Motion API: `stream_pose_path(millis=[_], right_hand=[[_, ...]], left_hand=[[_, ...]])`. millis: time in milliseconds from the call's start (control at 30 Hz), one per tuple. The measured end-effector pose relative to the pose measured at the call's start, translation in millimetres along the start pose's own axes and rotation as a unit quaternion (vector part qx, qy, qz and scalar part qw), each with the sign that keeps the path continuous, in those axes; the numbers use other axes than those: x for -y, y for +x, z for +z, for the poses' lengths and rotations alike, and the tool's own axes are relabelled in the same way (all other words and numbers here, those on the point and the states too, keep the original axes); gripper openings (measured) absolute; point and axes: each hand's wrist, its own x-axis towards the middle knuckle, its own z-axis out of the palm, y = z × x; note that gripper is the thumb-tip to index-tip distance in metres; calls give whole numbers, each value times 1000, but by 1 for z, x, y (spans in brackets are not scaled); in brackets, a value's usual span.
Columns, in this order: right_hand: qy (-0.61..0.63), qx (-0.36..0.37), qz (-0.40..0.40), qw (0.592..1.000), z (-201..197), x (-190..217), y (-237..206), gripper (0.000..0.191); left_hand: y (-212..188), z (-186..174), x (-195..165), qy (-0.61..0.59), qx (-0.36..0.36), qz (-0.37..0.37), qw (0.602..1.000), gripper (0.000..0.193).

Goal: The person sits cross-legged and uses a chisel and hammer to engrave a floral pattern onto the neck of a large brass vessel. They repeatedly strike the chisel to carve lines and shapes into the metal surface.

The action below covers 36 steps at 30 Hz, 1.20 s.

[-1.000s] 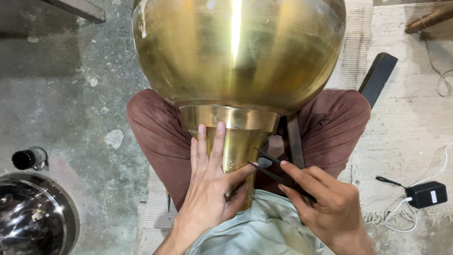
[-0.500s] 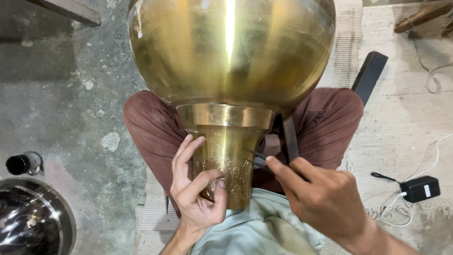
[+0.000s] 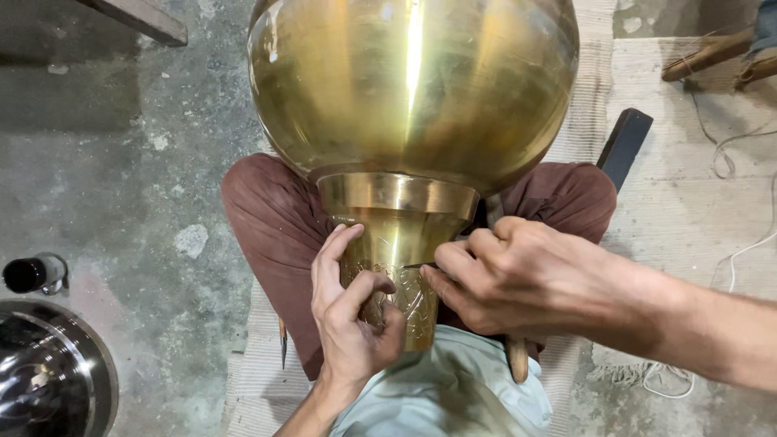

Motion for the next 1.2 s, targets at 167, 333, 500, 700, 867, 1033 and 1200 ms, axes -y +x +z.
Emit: stream_pose_path(millis=[167,333,500,700,867,1033,1200], right_hand=[[13,84,-34,996,3,-2,-1,46],[29,63,35,997,14,9,-11,45],[99,124,180,971,20,29,-35,74],[168,91,303,934,26,59,-41,73],[158,29,355,921,29,76,-38,61],[170,12,386,907,28,85,-31,51],[275,63,438,853,22,87,-22,52]], left_hand=[[1,2,0,-6,1,8,1000,22],[3,0,-2,-9,15,10,1000,31],[7,-1,-7,-6,54,22,998,48],[15,-3,-8,-8,133,36,990,55],[15,-2,-8,-2,140,33,990,54],[15,-2,-5,5,147,29,989,52],[17,-3,-4,4,148,39,988,52]])
